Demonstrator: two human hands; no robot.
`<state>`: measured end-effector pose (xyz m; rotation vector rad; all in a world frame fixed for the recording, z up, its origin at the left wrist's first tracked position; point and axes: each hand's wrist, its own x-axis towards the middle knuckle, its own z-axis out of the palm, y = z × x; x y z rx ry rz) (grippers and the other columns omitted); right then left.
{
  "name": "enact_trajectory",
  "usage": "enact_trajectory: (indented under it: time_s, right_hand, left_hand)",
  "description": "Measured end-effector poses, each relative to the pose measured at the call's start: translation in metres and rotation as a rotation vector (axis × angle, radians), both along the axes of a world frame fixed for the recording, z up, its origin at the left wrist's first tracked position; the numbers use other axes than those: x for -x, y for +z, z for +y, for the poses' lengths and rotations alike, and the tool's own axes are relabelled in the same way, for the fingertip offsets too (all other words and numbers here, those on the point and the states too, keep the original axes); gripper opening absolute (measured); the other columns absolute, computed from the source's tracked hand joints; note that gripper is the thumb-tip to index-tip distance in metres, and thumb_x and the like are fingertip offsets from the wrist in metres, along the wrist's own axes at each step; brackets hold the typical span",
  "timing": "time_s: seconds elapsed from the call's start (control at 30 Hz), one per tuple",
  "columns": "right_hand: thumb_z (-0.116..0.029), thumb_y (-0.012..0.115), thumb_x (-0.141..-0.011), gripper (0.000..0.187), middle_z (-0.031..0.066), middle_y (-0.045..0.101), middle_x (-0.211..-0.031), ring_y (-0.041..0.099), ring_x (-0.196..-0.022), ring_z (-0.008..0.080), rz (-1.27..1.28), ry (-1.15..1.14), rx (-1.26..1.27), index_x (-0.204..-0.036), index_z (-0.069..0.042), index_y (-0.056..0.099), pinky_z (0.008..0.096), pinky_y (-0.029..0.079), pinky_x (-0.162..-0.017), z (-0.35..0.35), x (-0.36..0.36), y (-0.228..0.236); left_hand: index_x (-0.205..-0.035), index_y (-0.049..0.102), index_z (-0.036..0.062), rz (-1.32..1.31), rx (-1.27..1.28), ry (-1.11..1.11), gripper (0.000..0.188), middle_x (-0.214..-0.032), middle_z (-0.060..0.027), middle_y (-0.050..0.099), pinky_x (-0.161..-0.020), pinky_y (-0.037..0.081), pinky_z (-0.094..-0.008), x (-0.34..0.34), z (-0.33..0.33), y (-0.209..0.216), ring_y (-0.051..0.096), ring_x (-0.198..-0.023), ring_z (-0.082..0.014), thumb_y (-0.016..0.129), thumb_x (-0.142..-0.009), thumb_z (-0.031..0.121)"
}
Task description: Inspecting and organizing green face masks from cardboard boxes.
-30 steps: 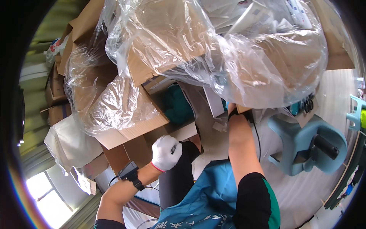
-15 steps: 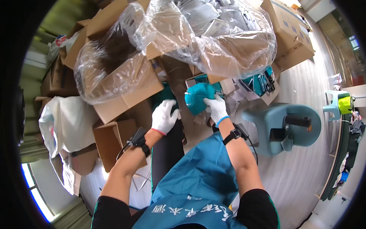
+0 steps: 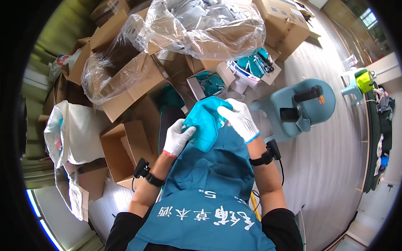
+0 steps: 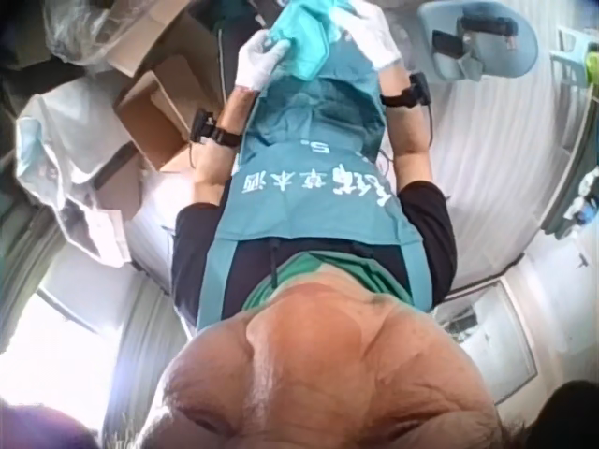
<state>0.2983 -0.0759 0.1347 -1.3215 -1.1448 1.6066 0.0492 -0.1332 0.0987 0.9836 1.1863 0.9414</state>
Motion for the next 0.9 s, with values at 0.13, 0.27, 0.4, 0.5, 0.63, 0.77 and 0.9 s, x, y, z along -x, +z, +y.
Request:
enact_trajectory:
  time_s: [0.13,0.27,0.4,0.5,0.63,0.77,0.9]
  right_hand:
    - [-0.019,0.067,-0.094,0.017,0.0001,0.068,-0.088,0.062,-0.070,0.0081,0.437,-0.428,-0.060,-0.102,-0.004,0.069,0.0206,0.048,-0.062,0.001,-0.012,-0.026]
    - [-0.014,0.062,-0.098,0.020,0.0112,0.070,-0.108,0.070,-0.091,0.0186,0.367,-0.542,-0.011,-0.111,0.001,0.065,0.0293,0.058,-0.081,0.004,-0.020,-0.052]
    - [-0.014,0.063,-0.098,0.019,0.0105,0.071,-0.103,0.070,-0.088,0.0172,0.485,-0.496,-0.102,-0.109,0.001,0.066,0.0282,0.058,-0.079,0.004,-0.021,-0.049]
    - [-0.016,0.064,-0.098,0.017,0.0078,0.071,-0.096,0.069,-0.079,0.0140,0.379,-0.456,-0.115,-0.106,-0.002,0.066,0.0258,0.056,-0.071,-0.001,-0.006,-0.034]
    - [-0.017,0.065,-0.097,0.009,-0.0021,0.065,-0.078,0.058,-0.061,0.0045,0.286,-0.351,0.023,-0.097,-0.008,0.067,0.0199,0.045,-0.053,-0.010,0.019,-0.021]
    - [-0.021,0.065,-0.098,0.011,-0.0030,0.064,-0.076,0.050,-0.052,0.0007,0.391,-0.234,0.128,-0.106,-0.015,0.068,0.0185,0.033,-0.044,-0.011,0.037,-0.031]
    - [-0.022,0.067,-0.096,0.010,-0.0064,0.048,-0.061,0.042,-0.045,0.0033,0.026,-0.258,-0.111,-0.091,-0.016,0.062,0.0222,0.031,-0.040,-0.012,0.041,-0.048]
  left_hand:
    - [-0.121,0.060,-0.0005,-0.335,0.052,0.150,0.030,-0.103,-0.0042,0.067,-0.072,0.052,-0.0251,0.000,-0.005,-0.002,0.063,-0.082,-0.0097,0.067,-0.094,0.013]
    - [-0.110,0.068,-0.0026,-0.180,-0.113,0.292,0.024,-0.106,-0.0056,0.069,-0.086,0.052,-0.0304,0.013,0.000,-0.002,0.066,-0.092,-0.0140,0.070,-0.090,0.010]
    - [-0.103,0.067,-0.0021,-0.021,-0.185,0.282,0.020,-0.098,-0.0072,0.070,-0.083,0.052,-0.0287,0.035,0.004,0.015,0.066,-0.086,-0.0159,0.071,-0.086,0.006]
    - [-0.105,0.063,-0.0001,-0.200,-0.080,0.237,0.020,-0.097,-0.0078,0.070,-0.079,0.054,-0.0294,0.033,0.002,0.027,0.067,-0.082,-0.0161,0.070,-0.088,0.008]
    - [-0.114,0.061,0.0015,-0.463,-0.094,0.199,0.028,-0.100,-0.0076,0.070,-0.076,0.055,-0.0294,0.009,0.008,0.028,0.068,-0.081,-0.0166,0.070,-0.092,0.015]
    - [-0.115,0.066,0.0012,-0.310,-0.052,0.271,0.020,-0.099,-0.0038,0.072,-0.075,0.054,-0.0245,-0.003,0.018,0.018,0.068,-0.084,-0.0102,0.065,-0.096,0.010]
    - [-0.106,0.069,0.0001,-0.321,0.032,0.267,0.016,-0.094,-0.0051,0.073,-0.069,0.055,-0.0244,-0.006,0.016,0.011,0.068,-0.077,-0.0100,0.067,-0.096,0.012]
